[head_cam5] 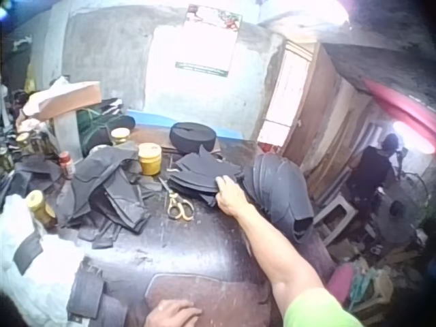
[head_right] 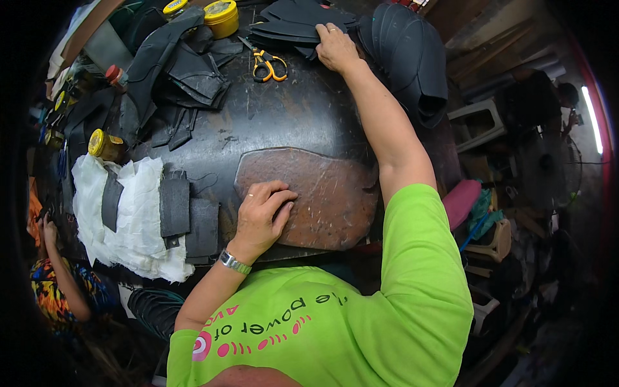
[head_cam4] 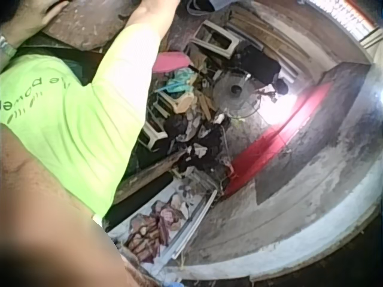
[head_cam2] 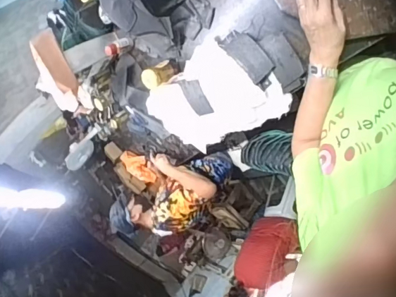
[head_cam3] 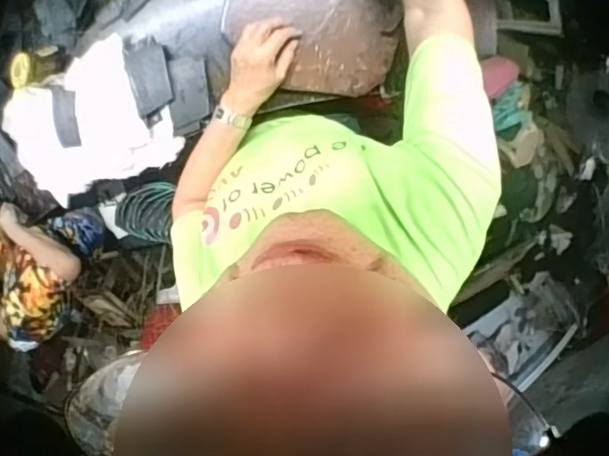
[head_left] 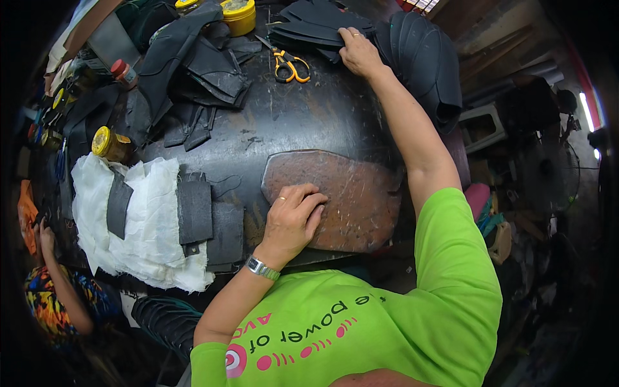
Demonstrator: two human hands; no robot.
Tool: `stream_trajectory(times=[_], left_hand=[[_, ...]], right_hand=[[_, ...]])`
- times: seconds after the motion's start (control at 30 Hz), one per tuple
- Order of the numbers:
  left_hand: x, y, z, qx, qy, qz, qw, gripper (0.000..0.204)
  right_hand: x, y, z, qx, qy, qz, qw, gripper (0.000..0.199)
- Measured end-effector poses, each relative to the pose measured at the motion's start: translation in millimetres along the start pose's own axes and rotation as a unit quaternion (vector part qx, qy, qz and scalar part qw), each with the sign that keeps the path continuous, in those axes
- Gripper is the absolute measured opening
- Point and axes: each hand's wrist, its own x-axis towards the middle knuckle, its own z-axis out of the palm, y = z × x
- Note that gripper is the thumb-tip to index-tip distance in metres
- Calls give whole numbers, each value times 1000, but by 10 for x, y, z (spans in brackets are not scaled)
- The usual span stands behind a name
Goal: The person repeatedly picks up a black slipper, places a small black rubber patch over a worn area, and uses a hammer to tap the patch into place. The person turns the slipper over to inspect the sole and repeats the patching process on different spots.
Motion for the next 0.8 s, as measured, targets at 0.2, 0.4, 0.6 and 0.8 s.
stream_trajectory(times=[0.2, 0.4, 0.6, 0.8], left_hand=[[17, 14, -1, 10, 5, 4, 1000, 20], [17, 17, -1, 15, 1, 0, 1000, 19], [5, 1, 9, 17, 2, 1, 1000, 20], [-11, -37, 22, 1, 11, 10, 1000, 20]], right_hand=[[221, 111, 131, 23, 45, -61, 997, 42], [414, 367, 75, 154, 117, 81, 978, 37], [291, 325, 78, 299, 327, 111, 890, 28], [-144, -17, -350, 360, 348, -7, 866, 36]])
